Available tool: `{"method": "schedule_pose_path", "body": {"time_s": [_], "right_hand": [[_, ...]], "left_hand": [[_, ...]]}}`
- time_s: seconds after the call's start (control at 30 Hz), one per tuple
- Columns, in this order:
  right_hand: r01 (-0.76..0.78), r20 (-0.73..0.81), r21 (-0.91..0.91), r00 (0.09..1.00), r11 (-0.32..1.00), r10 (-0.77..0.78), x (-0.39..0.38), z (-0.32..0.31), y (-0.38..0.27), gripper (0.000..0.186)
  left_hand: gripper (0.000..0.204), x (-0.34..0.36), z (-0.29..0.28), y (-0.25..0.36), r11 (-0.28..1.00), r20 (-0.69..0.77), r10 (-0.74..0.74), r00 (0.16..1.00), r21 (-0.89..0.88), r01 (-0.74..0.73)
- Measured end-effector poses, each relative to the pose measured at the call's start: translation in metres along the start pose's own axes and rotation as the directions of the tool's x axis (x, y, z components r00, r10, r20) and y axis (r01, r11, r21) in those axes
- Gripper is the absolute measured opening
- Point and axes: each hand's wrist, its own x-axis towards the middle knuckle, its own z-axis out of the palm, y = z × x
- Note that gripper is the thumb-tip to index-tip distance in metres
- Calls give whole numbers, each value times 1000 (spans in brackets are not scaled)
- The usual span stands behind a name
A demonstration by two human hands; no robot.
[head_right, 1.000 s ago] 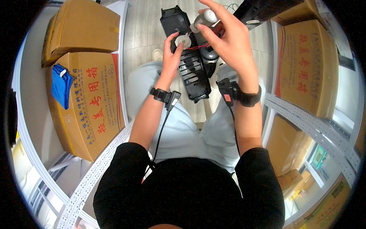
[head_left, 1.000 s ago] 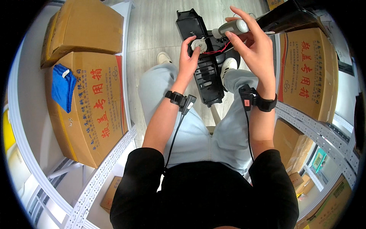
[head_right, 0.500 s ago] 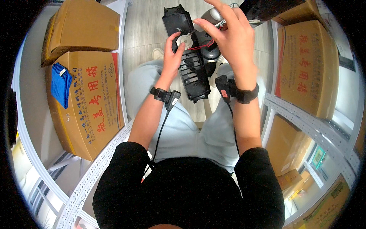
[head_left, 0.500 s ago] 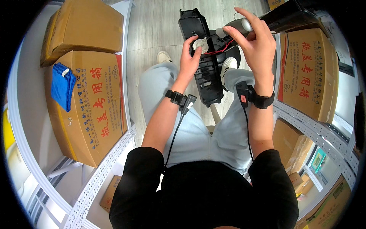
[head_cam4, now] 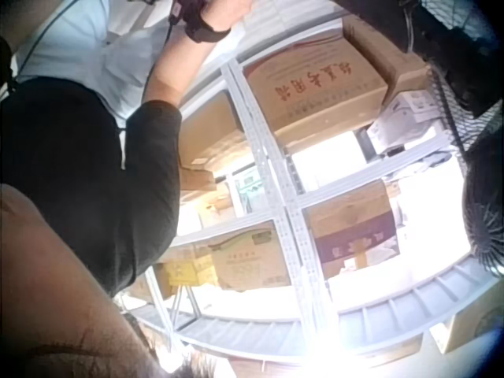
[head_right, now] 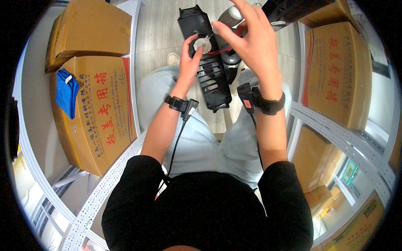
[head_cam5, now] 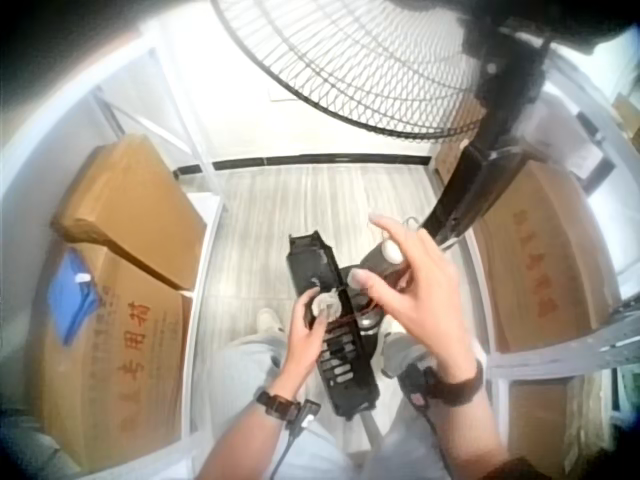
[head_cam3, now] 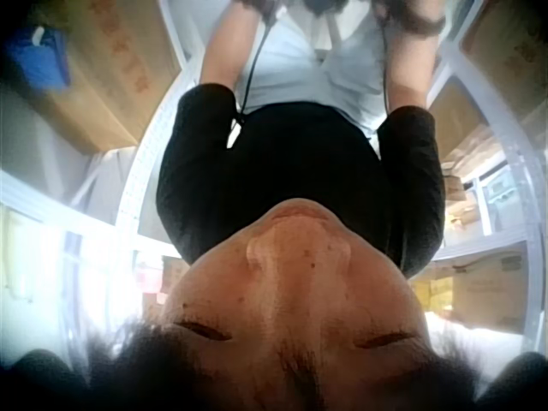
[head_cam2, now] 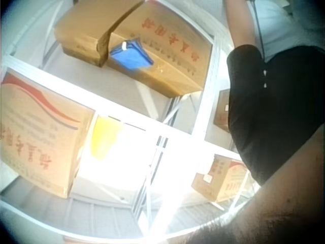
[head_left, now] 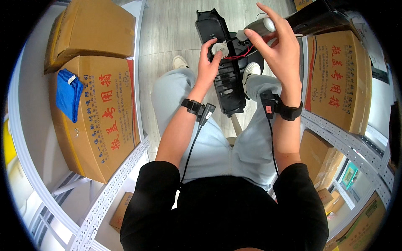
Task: The person uses a screwdriver to remove screws from a black plastic housing attached to a fan stand. They then open the housing to expose internal wiring and a switch mechanism, and continue to manipulate the components with the screwdriver.
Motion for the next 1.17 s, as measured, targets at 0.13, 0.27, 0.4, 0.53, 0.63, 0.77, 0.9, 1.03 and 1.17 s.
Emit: {"method": "schedule_pose_path", "body": {"time_s": [0.13,0.27,0.4,0.53,0.63,0.77,0.9,1.03,1.17], "right_hand": [[-135,103,296,989,946,109,-3,-4,-1,50],[-129,115,320,989,939,96,-3,-7,1,48],[-152,87,426,988,892,128,-2,-5,-4,55],[-197,120,499,980,844,158,-1,-8,-7,52],[-223,154,485,974,846,168,-1,-13,-10,51],[-221,150,547,975,807,166,-2,-15,-13,51],[-207,149,566,978,798,149,-2,-23,-11,51],[-177,140,543,983,821,119,-2,-29,-12,49],[-20,113,480,993,877,-39,-2,-30,4,46]], "left_hand": [[39,-2,2,8,994,-31,-78,996,-75,76],[39,-2,2,23,958,5,-176,984,-228,172],[44,-2,-3,19,938,52,-131,990,-318,141],[48,-3,-2,19,921,96,-132,987,-357,158],[49,-3,-1,22,940,100,-105,989,-314,131],[53,-3,-1,21,924,117,-106,988,-356,141],[59,-6,1,28,920,150,-92,984,-365,142],[63,-6,-1,23,938,174,-51,983,-330,107],[65,-5,-1,19,952,167,-36,985,-293,84]]}}
